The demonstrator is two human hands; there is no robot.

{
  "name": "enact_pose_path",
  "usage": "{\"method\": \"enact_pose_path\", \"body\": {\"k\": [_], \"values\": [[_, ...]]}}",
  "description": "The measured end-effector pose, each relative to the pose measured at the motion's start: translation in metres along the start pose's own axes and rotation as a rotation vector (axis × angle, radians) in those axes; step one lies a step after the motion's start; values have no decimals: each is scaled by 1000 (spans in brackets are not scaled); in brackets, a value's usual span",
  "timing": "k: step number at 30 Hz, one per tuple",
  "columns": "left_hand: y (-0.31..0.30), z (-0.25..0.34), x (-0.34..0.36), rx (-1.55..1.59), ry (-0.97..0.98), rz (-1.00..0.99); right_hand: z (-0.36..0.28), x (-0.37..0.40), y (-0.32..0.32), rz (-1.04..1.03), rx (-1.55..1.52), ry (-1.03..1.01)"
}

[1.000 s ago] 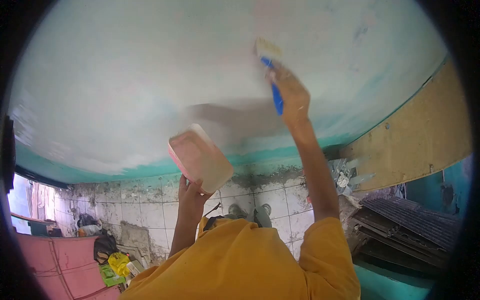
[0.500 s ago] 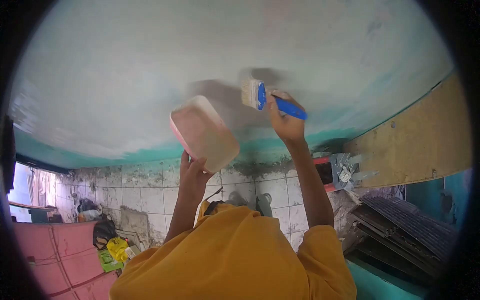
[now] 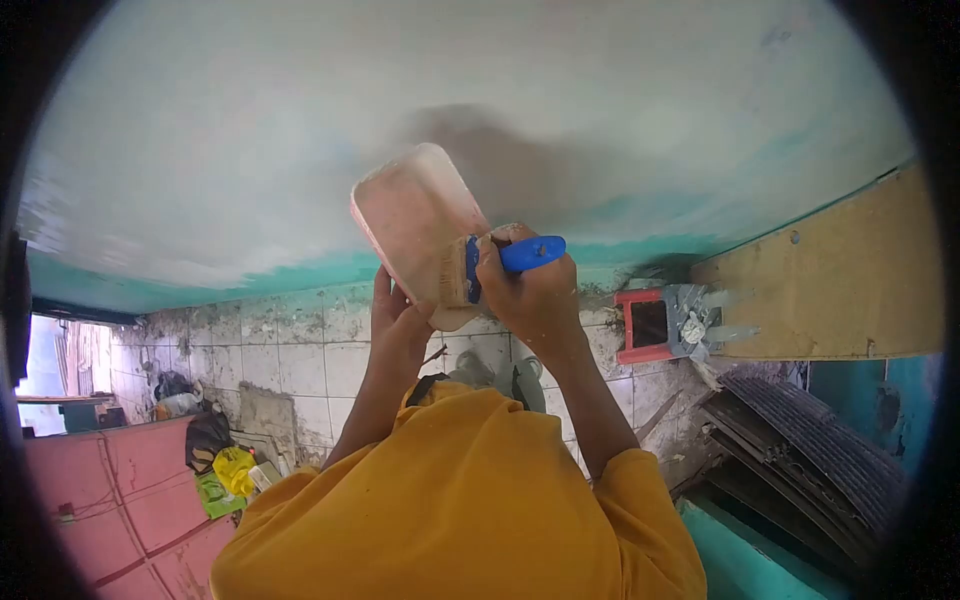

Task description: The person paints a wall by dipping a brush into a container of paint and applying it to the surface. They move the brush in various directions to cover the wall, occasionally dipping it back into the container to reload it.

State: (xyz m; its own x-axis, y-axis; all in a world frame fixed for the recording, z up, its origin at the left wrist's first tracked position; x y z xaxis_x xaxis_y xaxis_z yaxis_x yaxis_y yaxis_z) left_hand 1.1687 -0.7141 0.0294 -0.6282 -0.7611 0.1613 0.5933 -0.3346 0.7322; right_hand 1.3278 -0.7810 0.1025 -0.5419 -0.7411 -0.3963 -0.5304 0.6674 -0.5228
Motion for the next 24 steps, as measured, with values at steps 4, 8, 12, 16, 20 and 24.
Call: {"method": "enact_pose_path", "body": {"k": [4, 8, 12, 16, 20, 24], "values": [[3, -4, -1, -20, 25, -9, 5, 1, -5, 50, -5, -17], [4, -8, -4, -10, 25, 7, 16, 0, -26, 91, -119, 119], [7, -9, -8, 48, 62, 18, 26, 5, -45, 163, -284, 251], [5, -10, -9, 82, 46, 17, 34, 14, -60, 304, -241, 249], [9, -16, -14, 85, 0, -12, 57, 21, -72, 390, -314, 331], [27, -26, -18, 45, -30, -37, 91, 23, -92, 505, -376, 410]]}}
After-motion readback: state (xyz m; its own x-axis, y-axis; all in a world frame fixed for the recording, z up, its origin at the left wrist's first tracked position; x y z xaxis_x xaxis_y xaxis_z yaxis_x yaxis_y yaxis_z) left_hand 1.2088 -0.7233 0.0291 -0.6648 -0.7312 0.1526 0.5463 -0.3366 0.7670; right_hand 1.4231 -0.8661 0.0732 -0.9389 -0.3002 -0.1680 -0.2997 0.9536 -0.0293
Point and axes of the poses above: each hand's wrist, its own x-axis away from the middle knuckle, its own y-axis out of the palm, z = x × y, the point moved 6 cm from there along -x, towards the middle knuckle, and after that the axes turned 10 degrees about x, right-handed, at the moved point
